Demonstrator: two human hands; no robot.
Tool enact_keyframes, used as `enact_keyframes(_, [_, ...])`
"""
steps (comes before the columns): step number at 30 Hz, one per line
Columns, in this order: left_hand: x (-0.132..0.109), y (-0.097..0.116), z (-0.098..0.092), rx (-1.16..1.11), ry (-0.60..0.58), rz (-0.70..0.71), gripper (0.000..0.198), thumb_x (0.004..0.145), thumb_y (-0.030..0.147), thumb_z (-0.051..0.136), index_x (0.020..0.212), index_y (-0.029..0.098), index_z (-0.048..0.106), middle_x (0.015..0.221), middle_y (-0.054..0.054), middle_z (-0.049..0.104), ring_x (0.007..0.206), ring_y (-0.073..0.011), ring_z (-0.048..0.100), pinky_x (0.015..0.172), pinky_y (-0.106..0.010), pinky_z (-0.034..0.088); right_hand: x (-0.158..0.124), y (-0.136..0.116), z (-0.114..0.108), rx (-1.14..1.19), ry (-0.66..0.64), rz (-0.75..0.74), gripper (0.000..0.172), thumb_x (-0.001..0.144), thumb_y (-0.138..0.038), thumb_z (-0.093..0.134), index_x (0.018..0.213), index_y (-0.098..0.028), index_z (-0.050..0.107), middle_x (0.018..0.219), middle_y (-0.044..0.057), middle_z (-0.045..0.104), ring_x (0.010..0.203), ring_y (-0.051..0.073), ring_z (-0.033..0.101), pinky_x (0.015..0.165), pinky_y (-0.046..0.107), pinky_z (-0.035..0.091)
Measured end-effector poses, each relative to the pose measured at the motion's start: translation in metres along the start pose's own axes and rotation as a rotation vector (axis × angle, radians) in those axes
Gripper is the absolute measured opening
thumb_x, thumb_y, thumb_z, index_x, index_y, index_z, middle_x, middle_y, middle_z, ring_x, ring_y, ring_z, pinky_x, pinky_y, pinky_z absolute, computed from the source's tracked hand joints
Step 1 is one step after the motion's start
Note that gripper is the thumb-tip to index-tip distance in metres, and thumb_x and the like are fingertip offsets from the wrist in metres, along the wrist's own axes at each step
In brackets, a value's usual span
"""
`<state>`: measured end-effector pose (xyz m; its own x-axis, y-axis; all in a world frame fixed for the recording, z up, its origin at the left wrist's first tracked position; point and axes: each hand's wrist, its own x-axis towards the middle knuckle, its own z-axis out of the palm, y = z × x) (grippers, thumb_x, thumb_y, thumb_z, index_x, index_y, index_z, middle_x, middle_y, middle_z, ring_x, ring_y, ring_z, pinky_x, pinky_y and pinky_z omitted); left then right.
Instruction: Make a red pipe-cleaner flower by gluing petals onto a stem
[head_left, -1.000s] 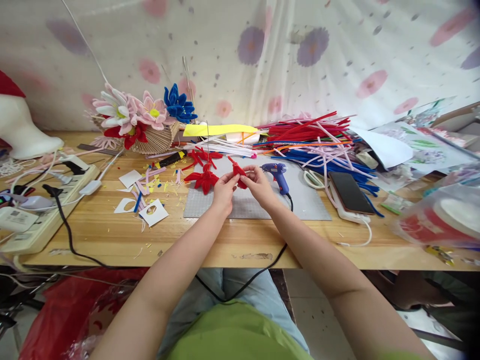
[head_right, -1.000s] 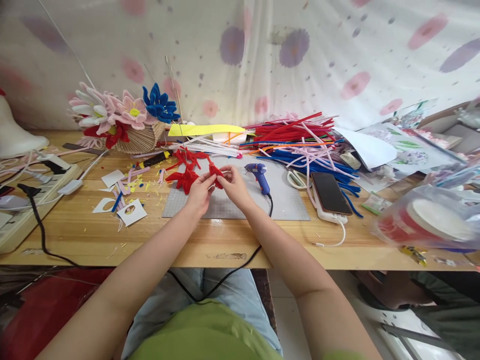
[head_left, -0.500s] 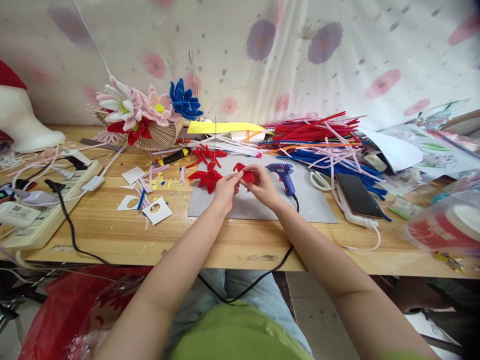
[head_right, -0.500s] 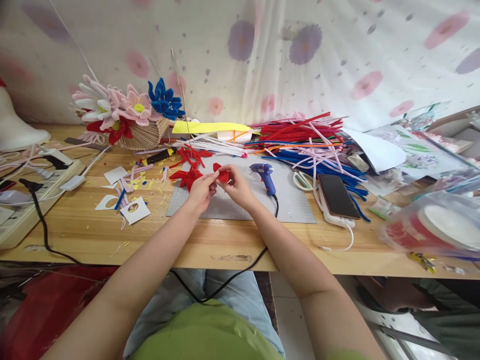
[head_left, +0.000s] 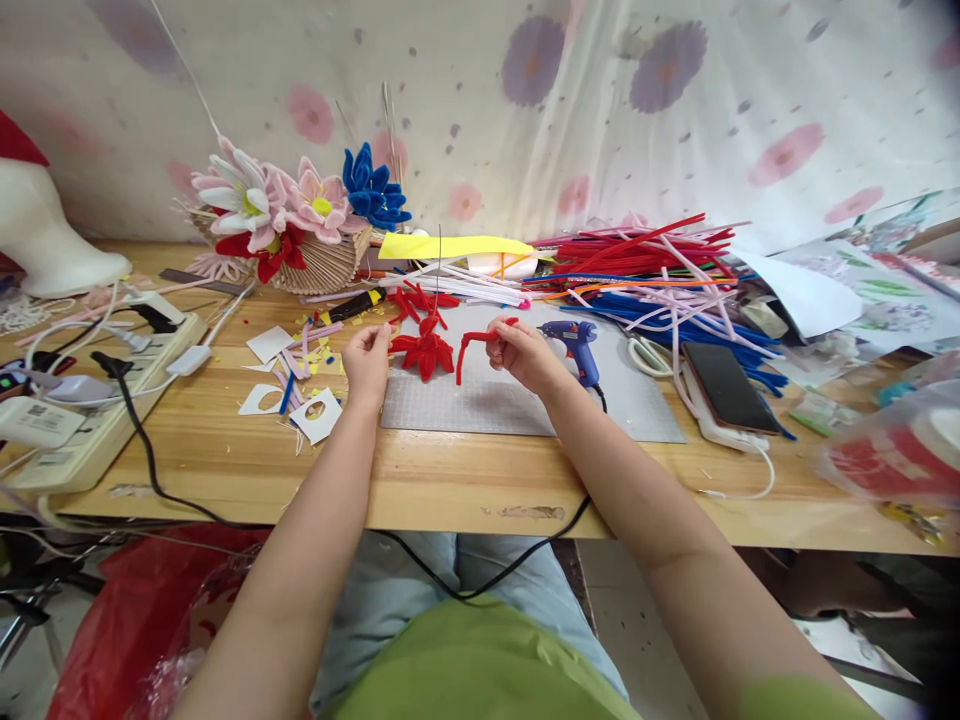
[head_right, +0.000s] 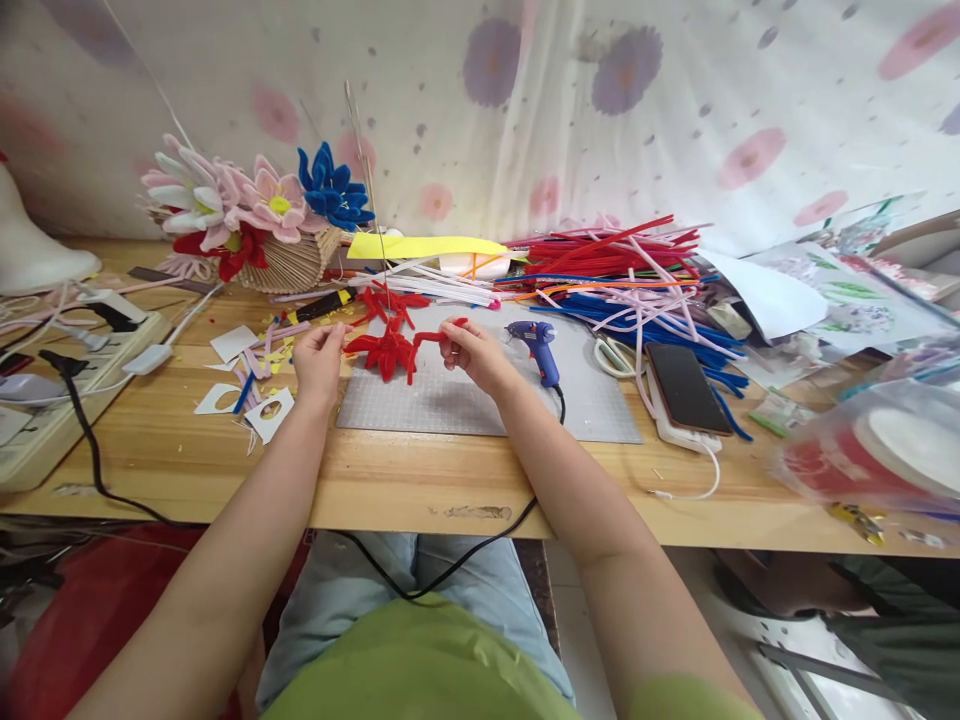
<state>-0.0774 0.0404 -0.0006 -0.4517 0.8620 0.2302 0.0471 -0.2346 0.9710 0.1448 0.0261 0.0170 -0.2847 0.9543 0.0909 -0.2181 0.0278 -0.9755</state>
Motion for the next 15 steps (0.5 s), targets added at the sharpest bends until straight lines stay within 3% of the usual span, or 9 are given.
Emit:
enact_keyframes(4, [-0.001, -0.006, -0.002, 0.061, 0.011, 0.047, 0.014, 0.077, 0.025, 0.058, 0.068, 0.016, 0.063, 0.063, 0.001, 0.060, 0.061, -0.0098, 0.054, 0.060, -0.020, 0.042, 0.002, -0.003, 0.000, -0.149, 0.120, -0.076, 0.030, 0.066, -0.037, 0.066, 0.080, -0.023, 0.044, 0.057, -0.007, 0.045, 0.049, 0.007, 0.041, 0.047, 0.022, 0.035])
enact_keyframes(9, [0.001, -0.012, -0.005, 0.175, 0.050, 0.141, 0.017, 0.078, 0.030, 0.057, 0.072, 0.016, 0.064, 0.067, 0.000, 0.061, 0.064, -0.0106, 0.054, 0.062, -0.021, 0.041, -0.006, -0.003, -0.005, -0.549, 0.308, -0.290, 0.017, 0.072, -0.030, 0.058, 0.086, -0.023, 0.051, 0.075, -0.001, 0.058, 0.064, 0.013, 0.052, 0.058, 0.026, 0.042])
enact_keyframes(12, [-0.001, -0.015, -0.005, 0.178, 0.045, 0.187, 0.019, 0.080, 0.033, 0.056, 0.076, 0.016, 0.065, 0.070, -0.001, 0.062, 0.065, -0.0110, 0.055, 0.062, -0.021, 0.041, -0.016, 0.001, -0.008, -0.845, 0.283, -0.395, 0.012, 0.076, -0.027, 0.056, 0.087, -0.024, 0.059, 0.080, 0.002, 0.063, 0.078, 0.018, 0.058, 0.070, 0.031, 0.043])
enact_keyframes(15, [-0.005, -0.015, -0.003, 0.166, 0.013, 0.212, 0.020, 0.079, 0.036, 0.058, 0.078, 0.017, 0.065, 0.072, -0.001, 0.062, 0.067, -0.0114, 0.056, 0.064, -0.022, 0.042, -0.024, 0.008, -0.008, -1.074, 0.160, -0.437, 0.016, 0.078, -0.026, 0.054, 0.090, -0.027, 0.064, 0.084, 0.004, 0.067, 0.082, 0.021, 0.060, 0.074, 0.034, 0.042])
